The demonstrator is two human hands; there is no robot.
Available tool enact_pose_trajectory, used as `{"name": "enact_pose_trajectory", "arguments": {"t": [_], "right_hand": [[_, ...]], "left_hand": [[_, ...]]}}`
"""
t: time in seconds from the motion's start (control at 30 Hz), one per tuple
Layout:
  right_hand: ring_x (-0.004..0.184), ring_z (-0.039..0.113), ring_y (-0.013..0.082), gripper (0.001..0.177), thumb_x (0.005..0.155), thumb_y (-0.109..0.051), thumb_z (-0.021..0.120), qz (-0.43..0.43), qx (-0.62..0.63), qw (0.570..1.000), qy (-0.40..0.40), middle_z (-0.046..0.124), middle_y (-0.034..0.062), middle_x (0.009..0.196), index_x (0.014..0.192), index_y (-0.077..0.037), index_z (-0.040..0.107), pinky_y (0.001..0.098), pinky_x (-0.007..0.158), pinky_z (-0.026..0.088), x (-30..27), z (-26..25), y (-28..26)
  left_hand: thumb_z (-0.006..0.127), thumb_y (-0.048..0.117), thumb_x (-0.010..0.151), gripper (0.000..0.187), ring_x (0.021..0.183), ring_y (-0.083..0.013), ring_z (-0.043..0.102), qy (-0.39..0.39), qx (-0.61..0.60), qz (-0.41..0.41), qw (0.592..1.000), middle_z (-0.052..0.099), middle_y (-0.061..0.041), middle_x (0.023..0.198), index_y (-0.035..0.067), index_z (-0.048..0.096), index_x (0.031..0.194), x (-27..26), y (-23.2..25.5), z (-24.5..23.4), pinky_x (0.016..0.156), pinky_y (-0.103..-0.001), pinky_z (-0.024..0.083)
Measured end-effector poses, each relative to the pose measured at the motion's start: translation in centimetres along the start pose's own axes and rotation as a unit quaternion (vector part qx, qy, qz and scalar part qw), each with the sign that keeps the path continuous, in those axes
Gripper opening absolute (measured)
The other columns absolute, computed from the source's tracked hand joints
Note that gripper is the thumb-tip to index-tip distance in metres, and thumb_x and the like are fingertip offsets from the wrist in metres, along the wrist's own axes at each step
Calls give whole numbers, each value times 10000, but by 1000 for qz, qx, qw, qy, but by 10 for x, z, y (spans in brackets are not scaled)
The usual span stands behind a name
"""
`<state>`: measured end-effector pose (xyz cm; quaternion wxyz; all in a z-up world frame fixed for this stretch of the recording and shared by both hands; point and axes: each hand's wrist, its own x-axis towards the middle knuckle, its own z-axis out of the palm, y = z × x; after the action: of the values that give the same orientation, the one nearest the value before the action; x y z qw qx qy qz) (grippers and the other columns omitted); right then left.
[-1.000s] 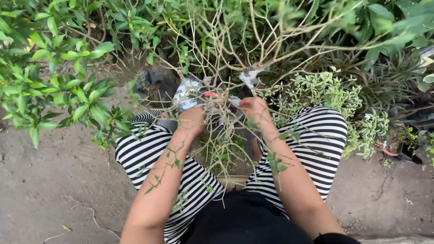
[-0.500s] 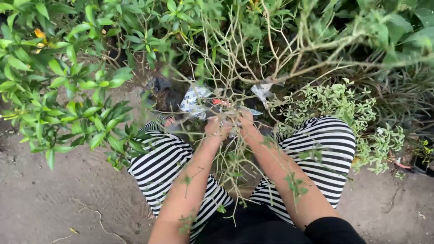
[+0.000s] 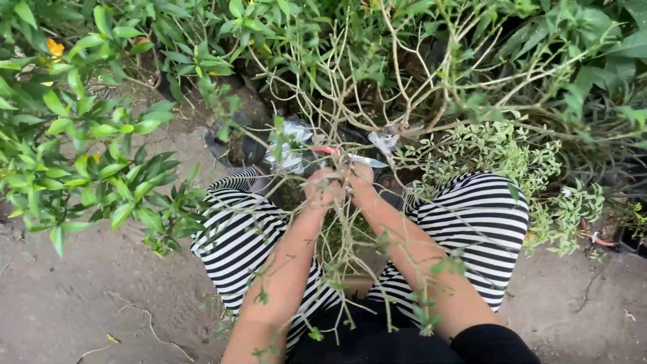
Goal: Preparing a plant branch for marcotting by wrapping it with plastic and tying it securely.
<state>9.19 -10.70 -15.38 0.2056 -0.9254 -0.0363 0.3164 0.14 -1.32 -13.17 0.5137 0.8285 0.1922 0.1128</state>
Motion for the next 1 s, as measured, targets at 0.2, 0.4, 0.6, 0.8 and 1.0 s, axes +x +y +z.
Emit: {"name": "enact_pose_trajectory", "arguments": {"t": [0.2, 0.4, 0.6, 0.8, 1.0], "right_hand": [[822, 565, 254, 398, 1044, -428, 441, -94, -172, 979, 61, 608, 88, 851, 911, -95, 615, 396, 748, 457, 54, 24, 18], [744, 698, 294, 517, 993, -555, 483, -157, -123, 976, 86, 704, 118, 724, 695, -155, 620, 459, 769, 540, 39, 32, 46], [839, 712, 274, 502, 1020, -536, 487, -145, -126, 975, 113, 728, 89, 785, 761, -146, 669, 442, 873, 524, 13, 3, 31], [805, 701, 281, 395, 1018, -421, 538, -189, -152, 963, 119, 715, 140, 832, 884, -70, 661, 437, 807, 544, 31, 7, 48], [764, 688, 289, 310, 1016, -283, 601, -243, -183, 946, 117, 700, 201, 888, 1033, 22, 652, 431, 729, 567, 26, 3, 56]], "left_hand": [[556, 496, 874, 437, 659, -340, 622, -92, 203, -14, 975, 684, -126, 747, 93, 674, 754, 9, 0, -3, 601, -473, 484], [575, 361, 864, 313, 681, -373, 654, -61, 180, -24, 981, 708, -135, 763, 93, 711, 777, 9, 5, -6, 616, -477, 508], [659, 6, 845, 520, 1207, -392, 608, 80, 199, 71, 974, 626, -348, 1278, -81, 608, 1355, 6, -25, 27, 1150, -309, 425], [690, 359, 712, 418, 843, -255, 693, -20, 52, -81, 995, 777, -61, 960, 176, 776, 1079, 5, -33, 19, 790, -354, 553], [636, 444, 808, 338, 831, -268, 698, -85, 68, -105, 989, 760, -54, 892, 160, 767, 936, 3, 13, -5, 730, -398, 533]]}}
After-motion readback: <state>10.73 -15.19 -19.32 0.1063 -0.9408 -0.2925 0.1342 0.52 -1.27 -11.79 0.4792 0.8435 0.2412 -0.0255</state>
